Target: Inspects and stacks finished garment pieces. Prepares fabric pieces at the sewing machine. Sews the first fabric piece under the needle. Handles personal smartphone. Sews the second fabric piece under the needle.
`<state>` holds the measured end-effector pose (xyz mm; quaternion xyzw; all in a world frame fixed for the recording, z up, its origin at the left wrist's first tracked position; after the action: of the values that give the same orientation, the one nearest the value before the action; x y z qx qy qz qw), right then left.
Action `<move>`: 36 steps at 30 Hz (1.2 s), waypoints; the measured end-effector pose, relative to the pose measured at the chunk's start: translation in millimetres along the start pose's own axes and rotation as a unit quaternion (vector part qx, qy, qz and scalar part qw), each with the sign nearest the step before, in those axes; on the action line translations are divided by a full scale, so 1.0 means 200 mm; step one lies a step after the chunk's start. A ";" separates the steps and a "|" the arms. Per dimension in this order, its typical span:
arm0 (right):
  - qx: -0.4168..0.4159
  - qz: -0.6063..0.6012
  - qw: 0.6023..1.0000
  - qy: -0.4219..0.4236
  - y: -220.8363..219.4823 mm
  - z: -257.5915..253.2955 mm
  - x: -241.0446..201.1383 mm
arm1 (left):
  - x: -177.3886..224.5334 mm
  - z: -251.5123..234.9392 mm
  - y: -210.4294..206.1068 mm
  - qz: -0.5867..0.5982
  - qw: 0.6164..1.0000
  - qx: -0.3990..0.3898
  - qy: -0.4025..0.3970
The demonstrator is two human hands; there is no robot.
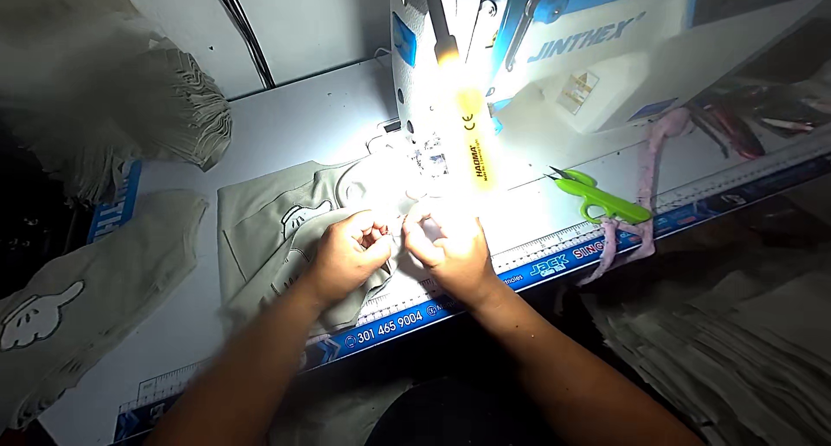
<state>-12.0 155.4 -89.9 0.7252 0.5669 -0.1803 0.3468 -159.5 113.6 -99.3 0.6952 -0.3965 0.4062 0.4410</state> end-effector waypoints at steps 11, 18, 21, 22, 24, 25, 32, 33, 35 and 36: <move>-0.015 -0.059 0.998 0.031 -0.01 0.00 -0.03 | 0.00 0.00 0.00 0.064 0.998 -0.016 0.021; -0.019 -0.033 0.999 -0.007 -0.02 -0.01 0.01 | 0.01 0.00 -0.01 0.056 0.998 -0.030 0.026; 0.001 -0.023 0.998 -0.054 0.00 -0.02 0.06 | 0.00 -0.01 0.00 0.068 0.996 -0.031 0.039; 0.011 -0.021 0.998 -0.063 0.01 -0.02 0.06 | 0.00 -0.01 0.00 0.072 0.996 -0.029 0.039; 0.038 -0.021 0.997 -0.060 0.03 -0.02 0.06 | 0.00 -0.01 0.00 0.076 0.996 -0.027 0.041; 0.052 -0.024 0.997 -0.047 0.04 -0.02 0.05 | 0.00 -0.01 0.00 0.079 0.996 -0.029 0.042; -0.011 0.046 0.999 0.018 -0.01 0.03 -0.03 | 0.01 -0.01 0.00 0.108 0.993 -0.033 0.027; -0.021 0.050 0.998 0.014 -0.01 0.03 -0.02 | 0.02 -0.01 0.00 0.112 0.993 -0.033 0.024; -0.028 0.041 0.999 0.010 -0.02 0.03 -0.01 | 0.02 -0.01 0.00 0.113 0.993 -0.034 0.018; -0.028 0.033 0.999 0.012 -0.02 0.03 -0.01 | 0.02 0.00 0.00 0.115 0.993 -0.034 0.021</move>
<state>-16.0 150.1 -93.0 0.7352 0.5520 -0.1439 0.3661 -158.5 113.9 -96.2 0.6210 -0.4781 0.4548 0.4230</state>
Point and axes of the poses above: each hand's wrist, its own z-axis away from the middle knuckle, its own y-axis out of the back of the hand, x = y × z, the point moved 8 cm from there along -z, towards the middle knuckle, and after that the axes turned 11 degrees about x, right-handed, at the moved point
